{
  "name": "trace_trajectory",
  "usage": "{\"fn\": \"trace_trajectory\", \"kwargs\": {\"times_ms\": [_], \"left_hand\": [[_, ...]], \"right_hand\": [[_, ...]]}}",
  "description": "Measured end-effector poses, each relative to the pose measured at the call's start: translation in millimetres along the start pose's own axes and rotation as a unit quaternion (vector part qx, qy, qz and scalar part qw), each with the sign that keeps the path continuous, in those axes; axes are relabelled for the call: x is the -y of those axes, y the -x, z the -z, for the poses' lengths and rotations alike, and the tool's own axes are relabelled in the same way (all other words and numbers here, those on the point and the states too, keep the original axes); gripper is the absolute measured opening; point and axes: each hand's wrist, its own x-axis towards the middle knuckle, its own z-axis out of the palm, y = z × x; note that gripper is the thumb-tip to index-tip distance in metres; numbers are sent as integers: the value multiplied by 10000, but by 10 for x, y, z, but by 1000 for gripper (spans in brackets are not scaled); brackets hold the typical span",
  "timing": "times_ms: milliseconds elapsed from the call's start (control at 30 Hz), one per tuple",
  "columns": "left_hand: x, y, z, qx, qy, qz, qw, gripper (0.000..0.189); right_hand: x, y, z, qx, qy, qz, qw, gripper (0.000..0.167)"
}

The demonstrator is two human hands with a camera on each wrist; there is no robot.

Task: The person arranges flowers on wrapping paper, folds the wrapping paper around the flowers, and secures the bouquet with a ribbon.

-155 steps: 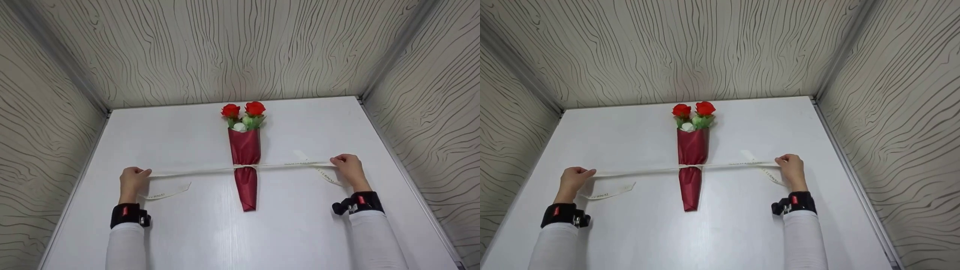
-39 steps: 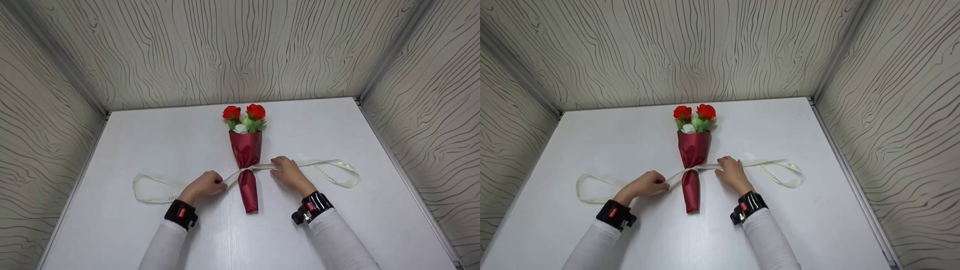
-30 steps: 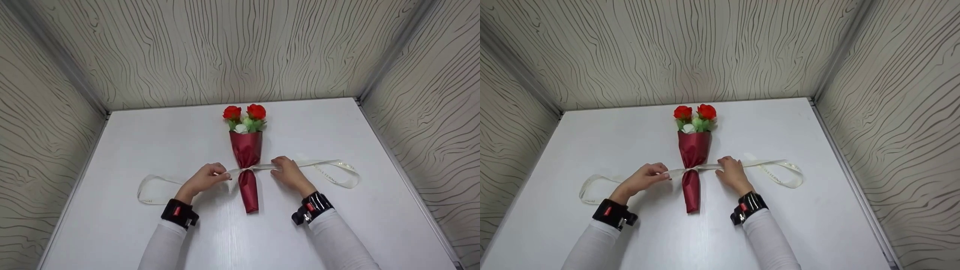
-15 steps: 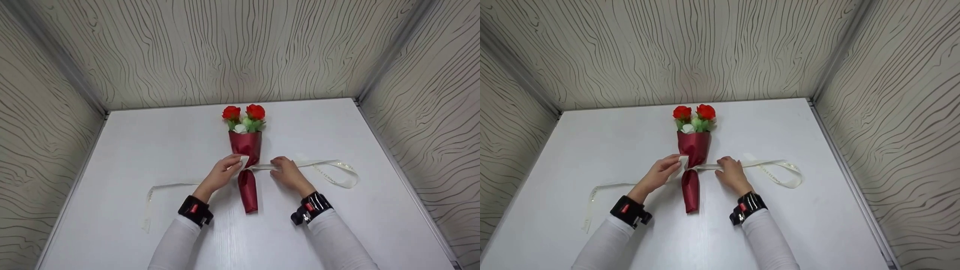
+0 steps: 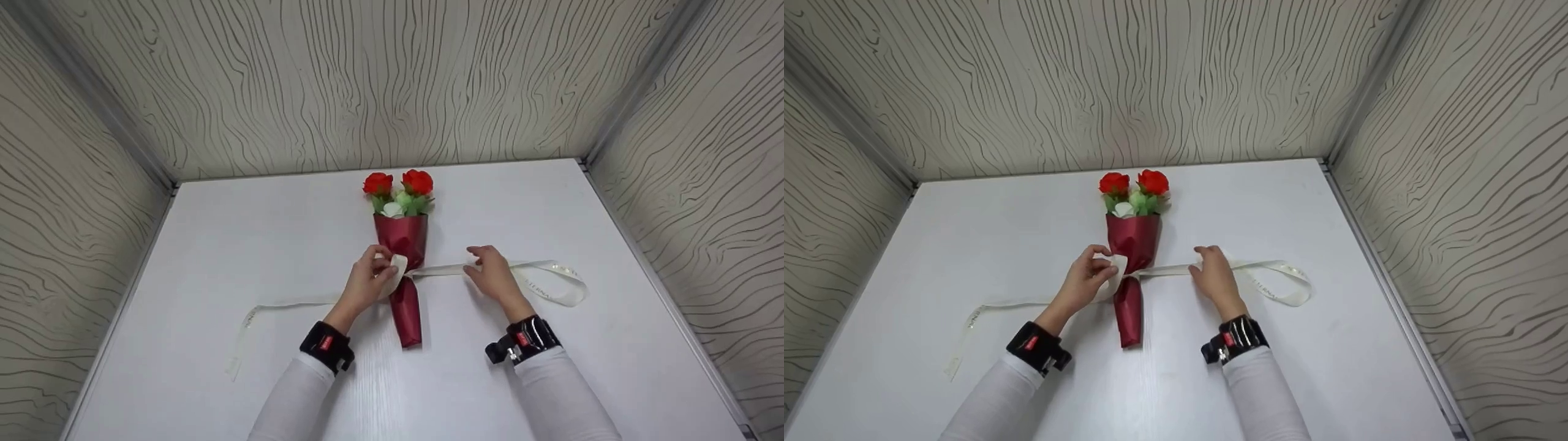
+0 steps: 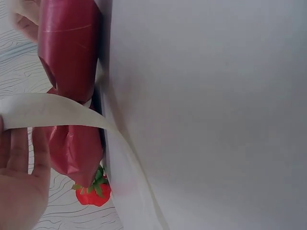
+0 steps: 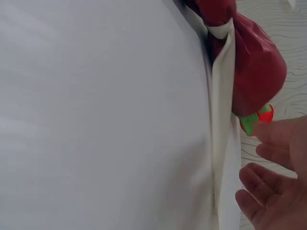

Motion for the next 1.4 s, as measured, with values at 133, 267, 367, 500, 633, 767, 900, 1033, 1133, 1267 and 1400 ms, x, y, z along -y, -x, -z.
{"fn": "trace_trajectory", "kwargs": {"times_ms": [133, 267, 367, 500, 633, 767, 900, 1033, 1133, 1267, 1400], "left_hand": [[0, 30, -2, 29, -197, 359, 9992, 26], [6, 48, -6, -44, -478, 563, 9973, 18], [8, 54, -7, -150, -456, 564, 9973, 15], [1, 64, -6, -203, -347, 525, 9978, 13], [-10, 74, -7, -90, -244, 574, 9980, 14], [-16, 88, -2, 47, -48, 703, 9975, 15], [-47, 99, -7, 124, 73, 714, 9973, 15], [-79, 107, -10, 140, 20, 624, 9979, 15], [-92, 114, 2, 123, -122, 514, 9985, 15], [-107, 125, 34, 140, -305, 467, 9983, 14], [-109, 128, 64, 123, -430, 333, 9984, 11]], "right_hand": [[-139, 20, 262, -305, 429, -985, 9937, 44], [-318, 90, 445, -129, 734, -1786, 9811, 51], [-422, 137, 519, 89, 790, -2006, 9764, 54], [-498, 176, 550, 302, 823, -2043, 9750, 53], [-548, 184, 543, 360, 839, -2056, 9744, 43], [-571, 178, 515, 267, 822, -2102, 9738, 29], [-581, 174, 517, 201, 811, -2189, 9722, 21], [-580, 170, 571, 90, 260, -2425, 9698, 18], [-553, 139, 638, -330, -499, -2596, 9639, 17], [-408, 22, 751, -1201, -1611, -2503, 9471, 14], [-113, -128, 850, -1930, -2819, -2211, 9134, 12]]}}
